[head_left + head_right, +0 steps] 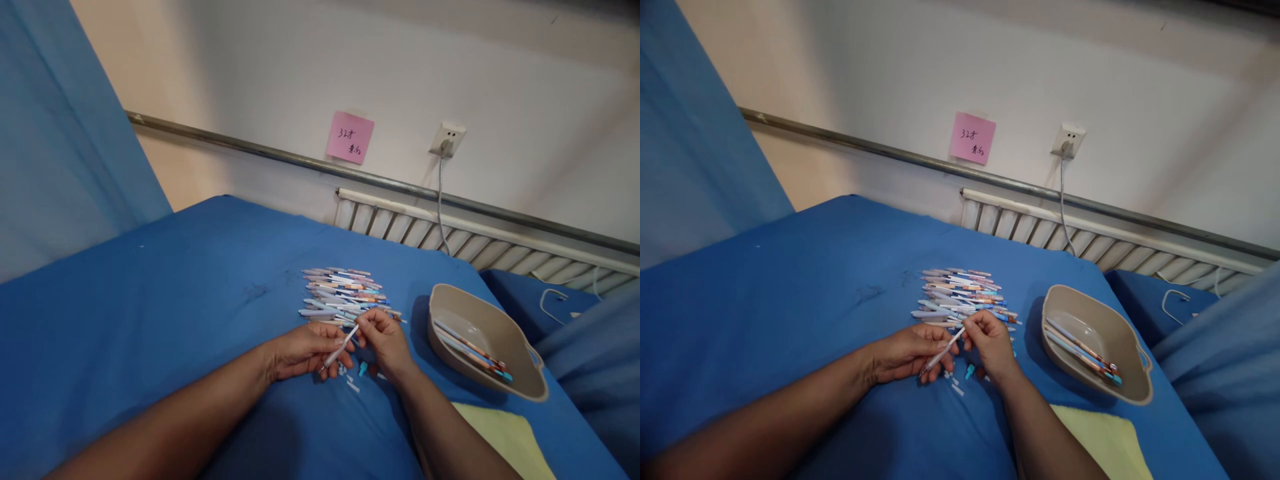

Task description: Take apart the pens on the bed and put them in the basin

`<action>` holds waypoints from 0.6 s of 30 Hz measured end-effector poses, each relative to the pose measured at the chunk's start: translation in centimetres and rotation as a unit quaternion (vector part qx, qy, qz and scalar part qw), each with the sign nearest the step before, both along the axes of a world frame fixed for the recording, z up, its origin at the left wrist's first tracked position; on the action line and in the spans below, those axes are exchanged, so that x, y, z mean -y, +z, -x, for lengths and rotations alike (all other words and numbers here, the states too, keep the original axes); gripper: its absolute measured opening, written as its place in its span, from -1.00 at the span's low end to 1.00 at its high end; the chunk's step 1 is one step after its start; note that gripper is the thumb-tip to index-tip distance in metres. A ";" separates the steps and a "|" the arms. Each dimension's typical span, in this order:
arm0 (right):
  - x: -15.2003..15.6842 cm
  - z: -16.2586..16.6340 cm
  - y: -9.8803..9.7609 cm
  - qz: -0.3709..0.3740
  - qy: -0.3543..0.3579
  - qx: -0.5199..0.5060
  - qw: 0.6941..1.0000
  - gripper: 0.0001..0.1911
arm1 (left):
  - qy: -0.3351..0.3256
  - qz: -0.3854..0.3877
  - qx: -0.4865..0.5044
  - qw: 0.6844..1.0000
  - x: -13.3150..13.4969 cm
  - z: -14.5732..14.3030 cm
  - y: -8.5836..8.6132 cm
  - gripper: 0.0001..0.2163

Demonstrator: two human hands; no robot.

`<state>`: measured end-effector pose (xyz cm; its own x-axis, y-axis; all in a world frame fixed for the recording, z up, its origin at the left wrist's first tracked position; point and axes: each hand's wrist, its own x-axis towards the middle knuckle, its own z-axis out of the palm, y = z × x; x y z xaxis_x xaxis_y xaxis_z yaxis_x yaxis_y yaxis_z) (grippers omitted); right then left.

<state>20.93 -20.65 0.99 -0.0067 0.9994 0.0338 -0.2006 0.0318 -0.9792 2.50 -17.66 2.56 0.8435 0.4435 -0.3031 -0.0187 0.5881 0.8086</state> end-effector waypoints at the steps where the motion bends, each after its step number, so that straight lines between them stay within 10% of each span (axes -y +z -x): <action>1: 0.0 0.0 0.0 0.001 0.001 -0.001 1.000 -0.74 | -0.002 0.000 -0.001 1.000 0.0 0.0 0.0 -0.73; 18: 0.2 0.3 -0.4 0.029 0.045 -0.076 0.996 -0.70 | 0.036 -0.022 -0.017 0.999 0.0 -0.1 0.4 -0.70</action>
<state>20.61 -20.80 0.58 -0.0962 0.9952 -0.0157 -0.3455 -0.0481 -0.9372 2.62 -17.66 2.98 0.7989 0.5156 -0.3097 -0.0312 0.5498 0.8347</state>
